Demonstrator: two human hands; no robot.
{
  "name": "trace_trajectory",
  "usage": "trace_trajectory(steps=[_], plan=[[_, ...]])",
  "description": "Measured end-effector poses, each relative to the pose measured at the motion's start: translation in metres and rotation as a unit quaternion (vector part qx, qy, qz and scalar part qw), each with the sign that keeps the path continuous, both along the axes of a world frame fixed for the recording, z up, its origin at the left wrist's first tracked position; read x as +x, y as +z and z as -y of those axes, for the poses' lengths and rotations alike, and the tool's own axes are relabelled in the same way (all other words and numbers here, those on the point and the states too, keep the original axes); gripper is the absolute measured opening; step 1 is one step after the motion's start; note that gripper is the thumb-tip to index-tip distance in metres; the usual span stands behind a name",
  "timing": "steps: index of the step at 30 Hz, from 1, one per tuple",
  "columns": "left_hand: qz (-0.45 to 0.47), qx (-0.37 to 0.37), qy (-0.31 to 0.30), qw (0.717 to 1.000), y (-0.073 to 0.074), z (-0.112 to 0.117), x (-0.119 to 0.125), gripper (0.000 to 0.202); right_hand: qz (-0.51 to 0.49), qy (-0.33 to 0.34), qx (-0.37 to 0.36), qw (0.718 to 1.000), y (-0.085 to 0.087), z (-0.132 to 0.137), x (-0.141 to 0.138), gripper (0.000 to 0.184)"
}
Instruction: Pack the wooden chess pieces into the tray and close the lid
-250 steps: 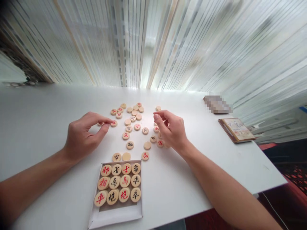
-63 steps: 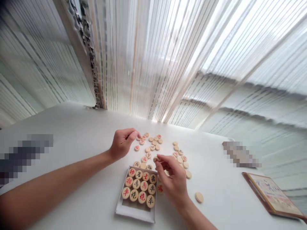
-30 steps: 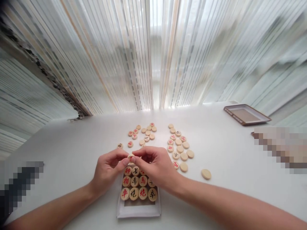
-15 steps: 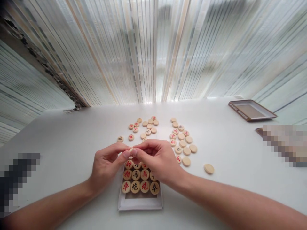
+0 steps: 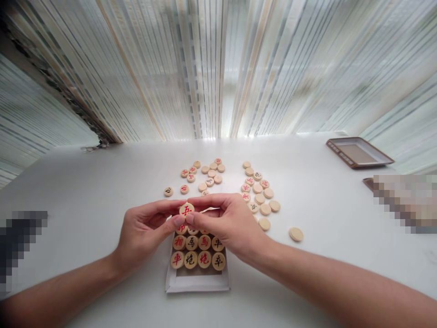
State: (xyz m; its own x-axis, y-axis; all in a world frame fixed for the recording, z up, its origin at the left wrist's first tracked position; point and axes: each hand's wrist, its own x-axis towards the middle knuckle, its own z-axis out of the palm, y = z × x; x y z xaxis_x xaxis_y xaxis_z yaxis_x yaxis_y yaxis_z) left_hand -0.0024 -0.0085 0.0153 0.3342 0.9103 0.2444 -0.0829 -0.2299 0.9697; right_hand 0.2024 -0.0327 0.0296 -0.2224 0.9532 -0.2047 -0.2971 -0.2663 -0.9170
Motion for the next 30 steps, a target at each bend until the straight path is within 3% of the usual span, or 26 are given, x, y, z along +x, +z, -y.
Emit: trace_trajectory(steps=[8, 19, 23, 30], plan=[[-0.002, 0.032, -0.01, 0.999, 0.005, 0.002, 0.001, 0.03, -0.009, 0.016, 0.047, 0.999, 0.002, 0.0, 0.0, 0.043], [-0.082, 0.192, -0.033, 0.977, 0.001, 0.002, -0.003, 0.042, 0.046, 0.028, 0.033, 0.998, 0.003, 0.0, 0.002, 0.025], [-0.082, 0.204, -0.033, 0.975, 0.001, 0.002, -0.004, 0.043, 0.04, 0.038, 0.04, 0.998, 0.006, 0.0, 0.002, 0.022], [-0.081, 0.186, -0.04, 0.978, 0.0, 0.001, -0.005, 0.04, 0.022, 0.067, -0.004, 0.998, 0.01, 0.002, -0.001, 0.037]])
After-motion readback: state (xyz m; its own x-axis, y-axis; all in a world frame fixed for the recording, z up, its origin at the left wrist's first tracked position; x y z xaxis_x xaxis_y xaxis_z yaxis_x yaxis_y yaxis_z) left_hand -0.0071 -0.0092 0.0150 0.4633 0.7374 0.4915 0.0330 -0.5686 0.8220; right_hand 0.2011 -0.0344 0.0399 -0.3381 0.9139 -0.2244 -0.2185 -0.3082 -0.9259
